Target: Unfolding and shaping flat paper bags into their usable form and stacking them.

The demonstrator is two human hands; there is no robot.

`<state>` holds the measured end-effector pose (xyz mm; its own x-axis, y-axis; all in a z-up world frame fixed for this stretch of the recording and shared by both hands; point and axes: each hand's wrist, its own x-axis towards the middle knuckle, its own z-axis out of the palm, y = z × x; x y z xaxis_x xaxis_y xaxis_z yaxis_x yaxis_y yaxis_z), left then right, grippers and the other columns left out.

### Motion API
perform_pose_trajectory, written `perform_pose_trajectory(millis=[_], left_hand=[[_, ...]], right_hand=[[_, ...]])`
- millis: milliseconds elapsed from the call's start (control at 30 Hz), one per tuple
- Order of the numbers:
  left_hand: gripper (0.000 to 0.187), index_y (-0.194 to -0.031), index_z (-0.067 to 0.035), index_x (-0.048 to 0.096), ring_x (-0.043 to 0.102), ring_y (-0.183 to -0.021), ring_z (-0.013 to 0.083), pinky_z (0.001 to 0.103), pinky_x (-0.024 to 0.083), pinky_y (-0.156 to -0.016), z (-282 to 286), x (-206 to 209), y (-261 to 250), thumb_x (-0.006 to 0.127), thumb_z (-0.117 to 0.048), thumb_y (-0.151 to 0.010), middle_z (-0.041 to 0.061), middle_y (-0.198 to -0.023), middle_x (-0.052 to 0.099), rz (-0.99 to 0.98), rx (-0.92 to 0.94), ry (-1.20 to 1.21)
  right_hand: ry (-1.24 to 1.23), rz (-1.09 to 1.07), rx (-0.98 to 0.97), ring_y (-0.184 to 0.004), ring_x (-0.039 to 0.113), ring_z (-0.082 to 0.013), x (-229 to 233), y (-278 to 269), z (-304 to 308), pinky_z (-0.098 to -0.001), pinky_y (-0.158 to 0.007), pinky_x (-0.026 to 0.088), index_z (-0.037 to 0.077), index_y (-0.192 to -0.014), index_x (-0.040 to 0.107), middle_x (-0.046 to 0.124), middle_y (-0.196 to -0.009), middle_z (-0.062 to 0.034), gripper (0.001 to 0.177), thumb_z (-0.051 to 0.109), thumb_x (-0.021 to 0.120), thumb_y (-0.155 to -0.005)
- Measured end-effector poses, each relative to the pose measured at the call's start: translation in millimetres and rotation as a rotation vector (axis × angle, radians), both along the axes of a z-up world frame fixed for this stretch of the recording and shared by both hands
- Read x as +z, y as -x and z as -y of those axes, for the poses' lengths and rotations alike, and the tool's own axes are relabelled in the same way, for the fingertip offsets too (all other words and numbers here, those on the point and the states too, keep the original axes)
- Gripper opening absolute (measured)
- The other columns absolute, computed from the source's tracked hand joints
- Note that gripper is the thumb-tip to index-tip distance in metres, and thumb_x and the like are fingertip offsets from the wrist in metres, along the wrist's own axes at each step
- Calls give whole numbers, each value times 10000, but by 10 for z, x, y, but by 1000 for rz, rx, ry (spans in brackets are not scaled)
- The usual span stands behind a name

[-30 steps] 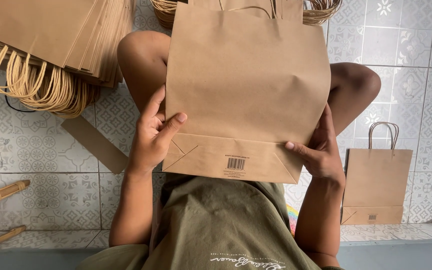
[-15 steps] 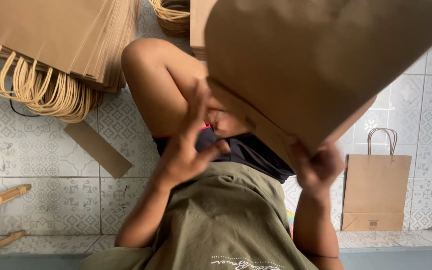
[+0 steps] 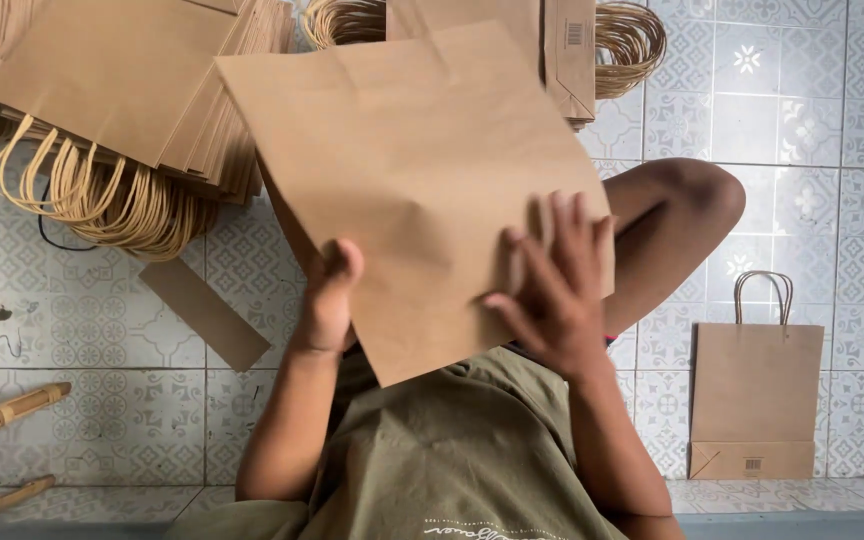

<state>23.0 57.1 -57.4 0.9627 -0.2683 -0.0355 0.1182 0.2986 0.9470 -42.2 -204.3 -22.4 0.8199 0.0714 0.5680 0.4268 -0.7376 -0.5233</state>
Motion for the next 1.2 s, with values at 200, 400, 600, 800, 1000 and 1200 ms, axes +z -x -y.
perform_pose_trajectory(millis=[200,400,600,800,1000,1200], left_hand=[[277,-1057,-67,586,383,-876,97,264,372,-1018,-215,196,-19,423,-274,-1140,-56,-850,319,98,77,-200],[214,-1131,-50,650,575,-921,53,333,467,-1076,-181,67,-12,566,-230,-1050,-38,-952,620,-55,68,226],[366,-626,-187,429,247,-534,48,199,217,-558,-232,453,-121,638,-48,-893,-110,-585,349,144,-88,53],[151,-1013,30,723,610,-821,110,425,581,-854,-413,-167,-88,742,-10,-869,70,-834,704,208,-41,-80],[76,-947,-2,733,593,-796,109,388,572,-773,-391,-83,-103,743,-4,-872,63,-779,689,267,-77,-85],[45,-925,1,728,586,-770,110,392,580,-763,-427,8,-131,711,-21,-890,54,-745,658,289,-78,-74]], right_hand=[[-715,-438,-69,-1437,425,-465,145,69,169,-565,-1171,410,78,-1564,412,386,-1635,-189,739,92,750,-907],[-1176,-442,-35,-970,717,-345,-259,250,455,-507,-754,651,-67,-1526,430,671,-1179,-293,761,-138,701,-818],[-1129,-385,103,-768,696,-216,-1023,589,969,-395,-691,631,-79,-1025,645,677,-828,-191,441,-156,841,-637],[-1056,-450,27,-720,705,-212,-853,517,866,-421,-712,618,-85,-1094,656,700,-776,-195,295,-100,752,-816],[-1033,-392,109,-748,649,-118,-484,415,668,-308,-692,593,-44,-995,685,683,-750,-110,175,-39,772,-843],[-1033,-340,166,-751,654,-126,-601,408,759,-326,-692,594,-64,-1023,685,673,-767,-121,214,-23,776,-834]])
